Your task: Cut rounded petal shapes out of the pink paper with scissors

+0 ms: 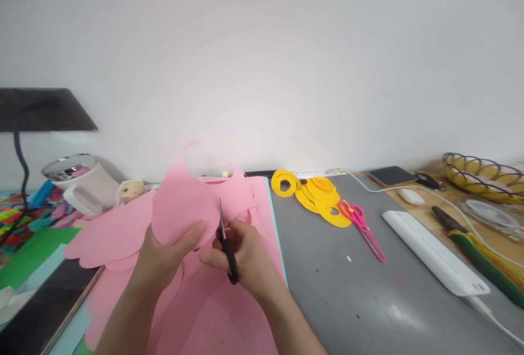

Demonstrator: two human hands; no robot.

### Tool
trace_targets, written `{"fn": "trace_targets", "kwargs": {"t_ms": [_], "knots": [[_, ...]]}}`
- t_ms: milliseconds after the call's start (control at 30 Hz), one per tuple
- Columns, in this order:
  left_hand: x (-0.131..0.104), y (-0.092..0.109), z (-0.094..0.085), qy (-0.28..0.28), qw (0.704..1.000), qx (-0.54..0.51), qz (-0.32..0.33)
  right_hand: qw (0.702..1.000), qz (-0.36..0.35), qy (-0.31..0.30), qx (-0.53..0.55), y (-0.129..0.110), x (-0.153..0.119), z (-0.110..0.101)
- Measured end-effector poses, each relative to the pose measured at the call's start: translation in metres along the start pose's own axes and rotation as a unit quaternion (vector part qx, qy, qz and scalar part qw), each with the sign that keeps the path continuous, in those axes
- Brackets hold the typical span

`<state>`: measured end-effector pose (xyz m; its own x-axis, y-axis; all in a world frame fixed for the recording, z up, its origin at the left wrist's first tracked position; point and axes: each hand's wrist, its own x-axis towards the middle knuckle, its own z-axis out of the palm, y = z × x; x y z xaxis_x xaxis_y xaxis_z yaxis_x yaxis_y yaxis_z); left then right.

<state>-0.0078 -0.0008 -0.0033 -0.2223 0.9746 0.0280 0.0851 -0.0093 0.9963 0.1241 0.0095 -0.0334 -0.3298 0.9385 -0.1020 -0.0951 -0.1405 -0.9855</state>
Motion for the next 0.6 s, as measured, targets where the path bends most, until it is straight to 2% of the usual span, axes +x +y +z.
{"fn": "trace_targets", "kwargs": {"t_ms": [400,600], "knots": [[0.0019,-0.0047,-0.0021,0.007,1.0,0.004,0.006,0.999,0.008,0.012,-0.044,0.0031,0.0,-0.0014],[0.002,-0.0023,-0.0006,0.054,0.999,-0.003,-0.002,0.999,0.006,0.02,-0.047,0.0031,0.0003,0.0008]]}}
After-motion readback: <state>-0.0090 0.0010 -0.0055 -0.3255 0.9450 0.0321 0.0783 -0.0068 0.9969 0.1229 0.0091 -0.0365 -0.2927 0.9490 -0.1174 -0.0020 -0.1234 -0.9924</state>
